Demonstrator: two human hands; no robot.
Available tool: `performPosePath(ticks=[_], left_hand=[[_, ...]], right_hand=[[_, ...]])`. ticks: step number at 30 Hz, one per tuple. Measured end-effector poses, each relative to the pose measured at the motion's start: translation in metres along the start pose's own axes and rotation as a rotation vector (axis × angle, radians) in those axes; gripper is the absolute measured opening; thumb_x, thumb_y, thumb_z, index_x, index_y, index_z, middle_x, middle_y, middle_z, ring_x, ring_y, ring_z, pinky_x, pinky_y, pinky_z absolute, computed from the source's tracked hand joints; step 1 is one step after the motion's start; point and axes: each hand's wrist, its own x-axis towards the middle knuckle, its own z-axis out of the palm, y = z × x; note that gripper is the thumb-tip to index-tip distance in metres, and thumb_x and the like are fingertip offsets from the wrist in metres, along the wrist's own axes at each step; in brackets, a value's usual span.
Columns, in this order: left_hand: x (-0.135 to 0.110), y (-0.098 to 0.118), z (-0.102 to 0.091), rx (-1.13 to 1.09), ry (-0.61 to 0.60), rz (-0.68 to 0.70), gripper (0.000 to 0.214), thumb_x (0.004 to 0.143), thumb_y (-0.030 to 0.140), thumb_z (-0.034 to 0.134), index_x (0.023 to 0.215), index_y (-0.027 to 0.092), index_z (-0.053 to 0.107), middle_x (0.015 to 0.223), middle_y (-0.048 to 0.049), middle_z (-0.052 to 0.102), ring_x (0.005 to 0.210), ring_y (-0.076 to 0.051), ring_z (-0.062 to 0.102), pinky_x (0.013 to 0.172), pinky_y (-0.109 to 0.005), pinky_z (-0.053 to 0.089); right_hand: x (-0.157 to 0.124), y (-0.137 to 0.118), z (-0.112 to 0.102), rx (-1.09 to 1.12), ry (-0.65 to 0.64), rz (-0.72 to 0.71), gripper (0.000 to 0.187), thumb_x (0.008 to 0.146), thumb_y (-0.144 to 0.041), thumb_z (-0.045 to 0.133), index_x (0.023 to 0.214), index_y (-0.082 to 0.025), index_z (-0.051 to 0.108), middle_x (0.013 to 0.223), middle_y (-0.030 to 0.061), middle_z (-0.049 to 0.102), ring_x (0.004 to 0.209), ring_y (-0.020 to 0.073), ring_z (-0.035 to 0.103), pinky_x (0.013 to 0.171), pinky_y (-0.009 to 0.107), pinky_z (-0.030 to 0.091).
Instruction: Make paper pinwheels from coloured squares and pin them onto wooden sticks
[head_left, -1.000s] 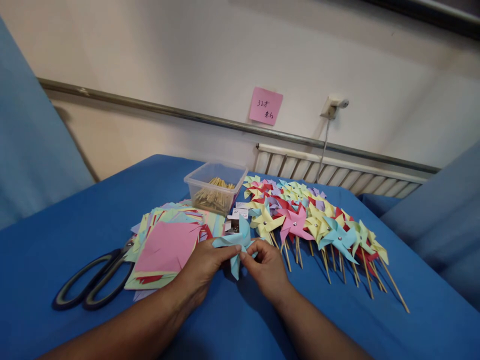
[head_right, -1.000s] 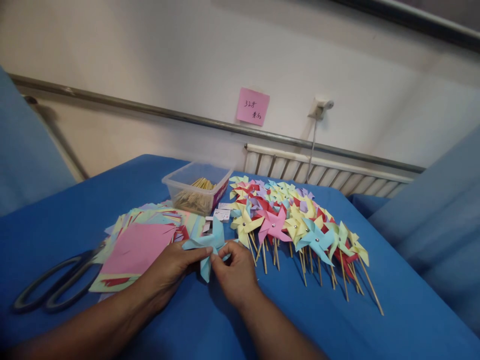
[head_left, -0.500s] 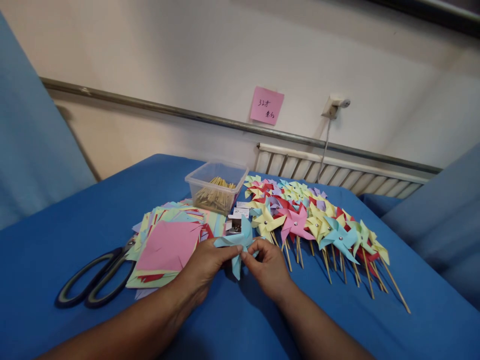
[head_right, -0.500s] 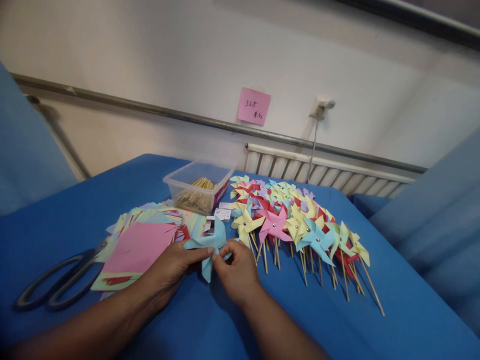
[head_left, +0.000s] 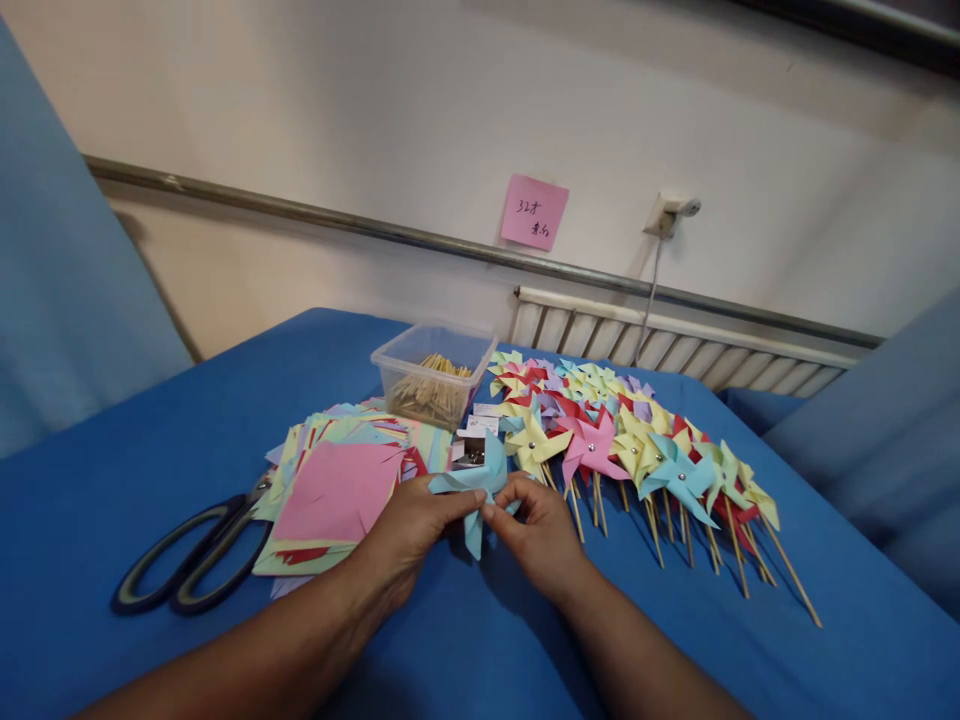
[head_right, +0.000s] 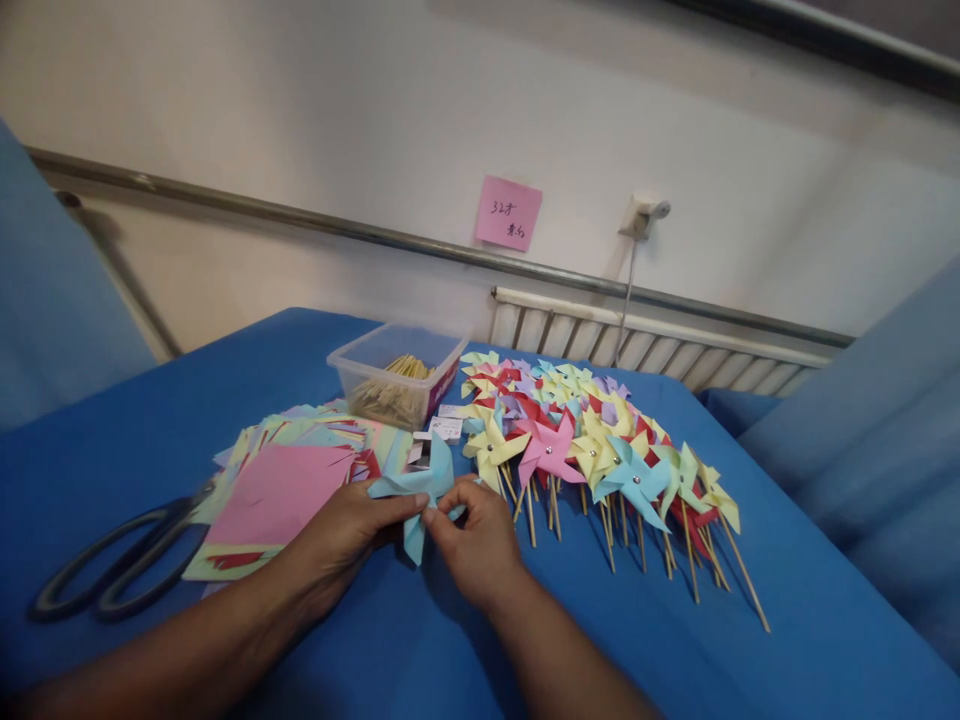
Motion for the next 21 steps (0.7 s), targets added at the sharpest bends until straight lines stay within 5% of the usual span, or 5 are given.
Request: performPosePath(ticks=[11, 21], left_hand=[[-0.0012, 0.0033, 0.0013, -0.005, 0.015, 0.012, 0.018, 0.066, 0.026, 0.073, 0.077, 0.011, 0.070, 0.069, -0.0061, 0.069, 0.062, -0.018, 0.062, 0.059, -0.028, 0.048], [-0.0024, 0.0026, 0.0027, -0.089, -0.023, 0.021, 0.025, 0.068, 0.026, 0.075, 0.088, 0.012, 0.072, 0.081, -0.0083, 0.072, 0.073, -0.020, 0.065, 0.069, -0.030, 0.050]], right_hand=[[-0.0021, -0.0015, 0.0016, 0.088, -0.038, 0.135, 0.020, 0.070, -0.036, 0.069, 0.067, -0.019, 0.059, 0.045, -0.0098, 0.039, 0.042, 0.0075, 0.031, 0.043, 0.021, 0.023], [-0.0023, -0.0007, 0.0051, 0.250, 0.025, 0.119, 0.020, 0.073, -0.034, 0.065, 0.066, -0.017, 0.057, 0.060, -0.0023, 0.057, 0.049, 0.0086, 0.043, 0.048, 0.021, 0.032]])
